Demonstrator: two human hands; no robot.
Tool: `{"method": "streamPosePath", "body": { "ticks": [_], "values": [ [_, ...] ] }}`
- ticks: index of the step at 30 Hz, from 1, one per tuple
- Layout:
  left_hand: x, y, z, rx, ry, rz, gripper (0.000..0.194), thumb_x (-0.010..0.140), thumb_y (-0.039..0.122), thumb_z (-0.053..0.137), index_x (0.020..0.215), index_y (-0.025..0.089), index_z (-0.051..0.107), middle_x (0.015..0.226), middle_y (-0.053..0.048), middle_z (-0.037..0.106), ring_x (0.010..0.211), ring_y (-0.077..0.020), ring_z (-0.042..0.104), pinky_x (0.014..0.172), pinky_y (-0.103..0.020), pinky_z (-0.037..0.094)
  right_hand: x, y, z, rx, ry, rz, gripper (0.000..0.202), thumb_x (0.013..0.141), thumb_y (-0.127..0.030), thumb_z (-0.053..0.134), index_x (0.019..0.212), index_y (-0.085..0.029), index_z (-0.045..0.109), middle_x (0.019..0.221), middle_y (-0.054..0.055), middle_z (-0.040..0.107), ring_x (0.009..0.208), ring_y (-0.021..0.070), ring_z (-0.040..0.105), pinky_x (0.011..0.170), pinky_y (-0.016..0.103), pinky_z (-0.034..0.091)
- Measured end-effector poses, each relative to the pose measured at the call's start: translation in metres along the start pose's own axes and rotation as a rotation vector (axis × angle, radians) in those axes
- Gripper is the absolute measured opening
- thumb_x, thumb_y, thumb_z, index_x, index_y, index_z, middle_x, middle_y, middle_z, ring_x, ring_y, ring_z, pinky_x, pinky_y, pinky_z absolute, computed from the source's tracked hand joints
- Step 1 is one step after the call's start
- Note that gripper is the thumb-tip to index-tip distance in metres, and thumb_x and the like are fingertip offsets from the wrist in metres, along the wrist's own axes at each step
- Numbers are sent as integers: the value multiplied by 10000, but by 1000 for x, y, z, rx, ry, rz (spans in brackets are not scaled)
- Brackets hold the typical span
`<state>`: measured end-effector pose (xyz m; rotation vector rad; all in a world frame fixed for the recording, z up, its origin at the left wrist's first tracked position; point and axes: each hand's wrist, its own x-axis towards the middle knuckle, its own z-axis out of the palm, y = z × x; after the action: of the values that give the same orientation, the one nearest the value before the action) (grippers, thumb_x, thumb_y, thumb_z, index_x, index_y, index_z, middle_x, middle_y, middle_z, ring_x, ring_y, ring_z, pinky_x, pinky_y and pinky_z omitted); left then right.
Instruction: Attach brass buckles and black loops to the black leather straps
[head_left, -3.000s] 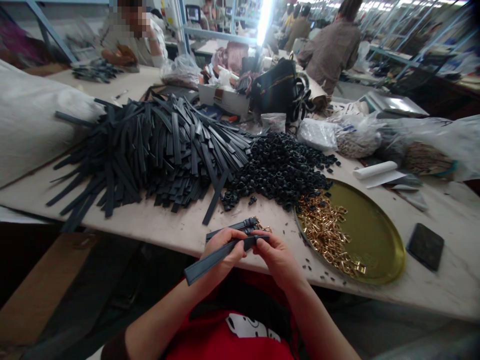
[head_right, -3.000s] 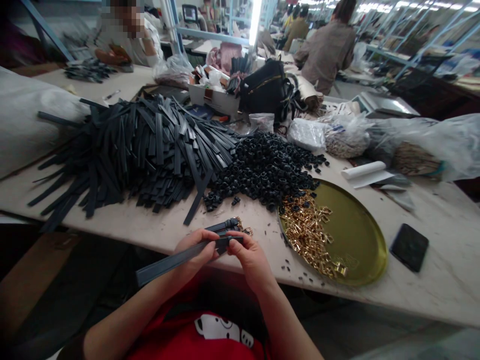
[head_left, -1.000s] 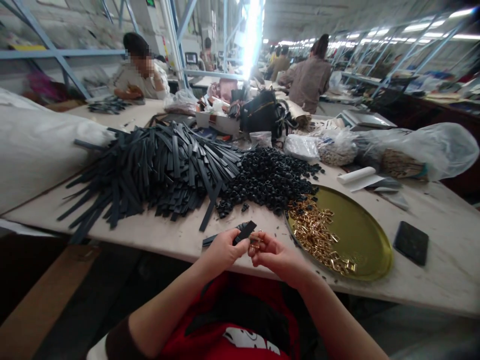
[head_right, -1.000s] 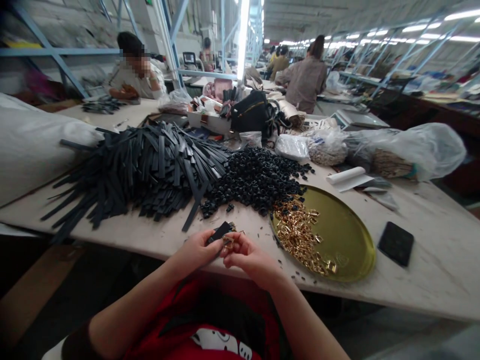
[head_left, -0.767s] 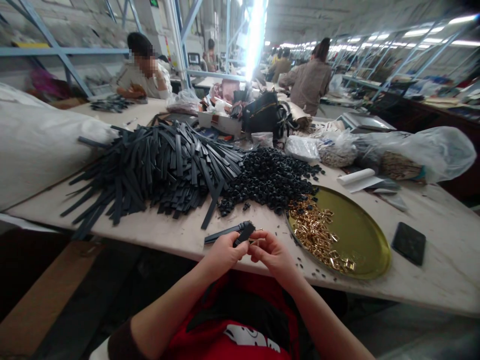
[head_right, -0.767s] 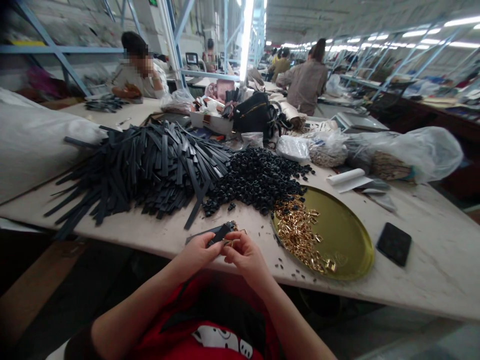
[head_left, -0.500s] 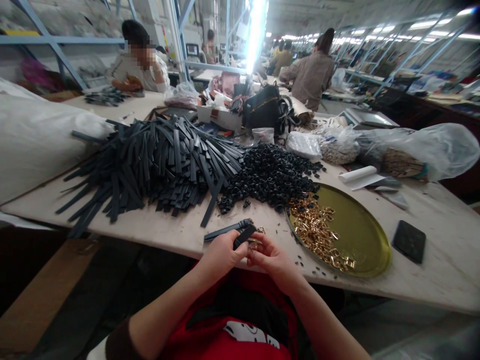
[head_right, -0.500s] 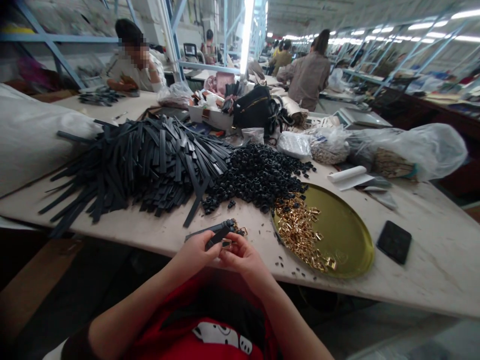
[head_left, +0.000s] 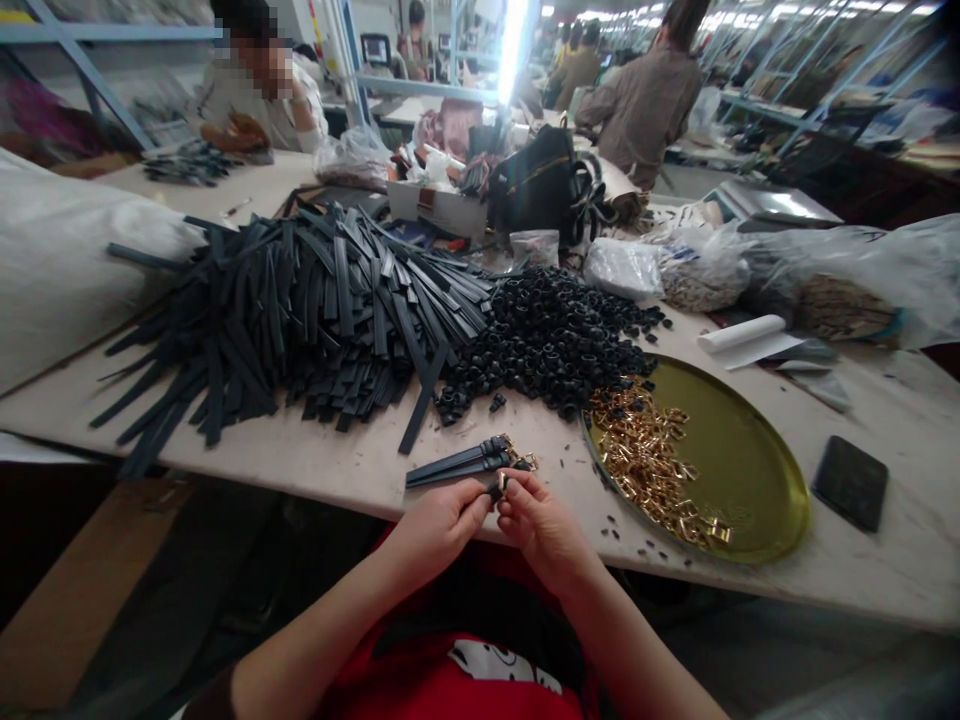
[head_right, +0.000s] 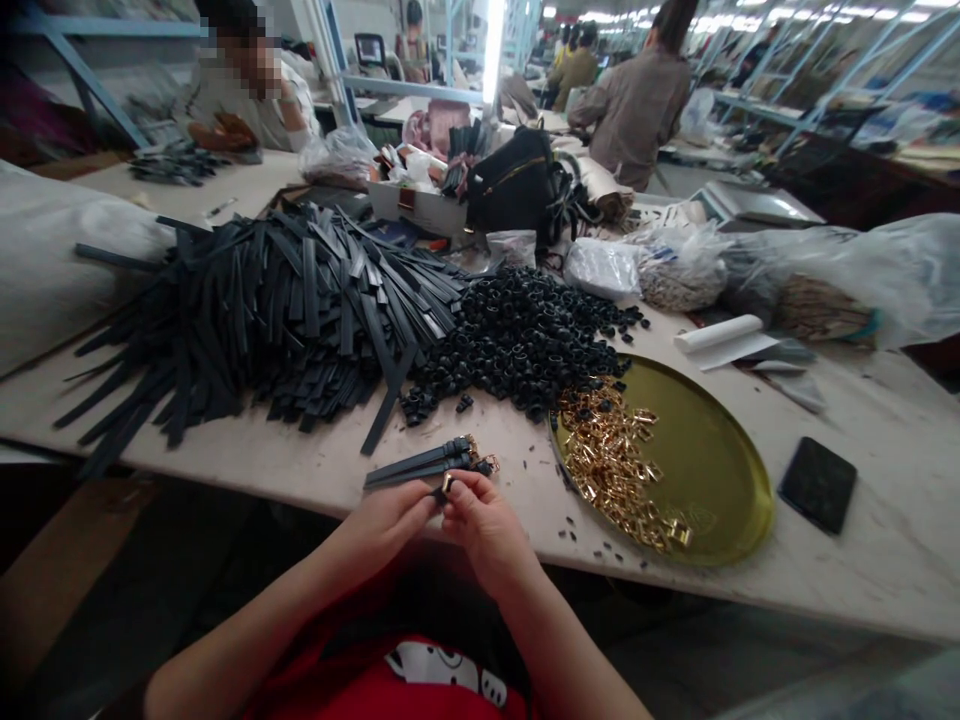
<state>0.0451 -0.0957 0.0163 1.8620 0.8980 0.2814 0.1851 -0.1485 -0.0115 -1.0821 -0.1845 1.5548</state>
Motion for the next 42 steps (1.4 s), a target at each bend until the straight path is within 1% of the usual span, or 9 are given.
{"method": "streamPosePath", "body": {
  "ticks": [4,7,12,15,19,21,27,37,42],
  "values": [
    [6,1,3,-19,-16,-13,254,876,304,349,830,181,566,794,1,604,731,-140,531,655,-226,365,-2,4,-3,-342,29,-265,188,668,-314,702,794,-189,639,655,-36,588,535,65,484,544,208,416],
    [5,-2,5,-71,-63,-100,215,853,324,393,802,175,539,697,19,574,641,-128,508,570,-216,347,-2,3,-8,-395,97,-354,173,714,-328,656,811,-192,611,621,-45,558,538,78,483,564,228,408],
    [1,-6,10,-245,-34,-136,252,847,387,404,847,172,535,669,33,546,617,-111,488,562,-208,348,-4,6,-9,-426,57,-325,179,717,-339,654,791,-193,579,669,-44,566,553,75,489,565,220,404],
    [-1,-8,14,-357,-16,-191,278,818,431,445,788,167,527,611,45,519,571,-97,460,535,-199,336,-8,9,-7,-475,53,-334,192,734,-369,629,747,-182,585,624,-39,556,561,81,485,563,215,403],
    [-3,-12,20,-532,-48,-292,241,788,407,475,734,172,477,559,61,498,435,-59,362,427,-178,260,-11,11,-7,-342,13,-168,234,753,-413,592,742,-182,557,619,-31,565,550,94,505,559,237,430],
    [-4,-12,22,-576,-53,-304,219,776,384,483,719,173,465,562,60,505,397,-47,338,397,-174,239,-12,11,-6,-303,-8,-131,243,749,-423,590,734,-186,539,608,-38,559,526,93,505,541,240,434],
    [-8,-4,27,-575,-9,-288,159,757,321,478,707,170,477,584,44,553,383,-45,395,401,-171,290,-18,10,-6,-622,100,-434,247,789,-424,539,740,-181,542,596,-32,561,541,96,506,535,223,414],
    [-14,4,28,-557,15,-341,135,732,283,458,662,168,451,545,49,529,375,-39,357,394,-168,251,-16,17,-12,-624,74,-384,272,826,-453,463,761,-194,514,588,-30,546,512,112,493,504,244,415],
    [-16,-1,32,-449,47,-321,176,763,322,438,672,173,452,534,48,507,401,-60,362,400,-181,265,-22,16,-14,-796,83,-548,184,799,-390,527,772,-211,557,678,-5,588,626,146,544,601,273,436]
  ]
}}
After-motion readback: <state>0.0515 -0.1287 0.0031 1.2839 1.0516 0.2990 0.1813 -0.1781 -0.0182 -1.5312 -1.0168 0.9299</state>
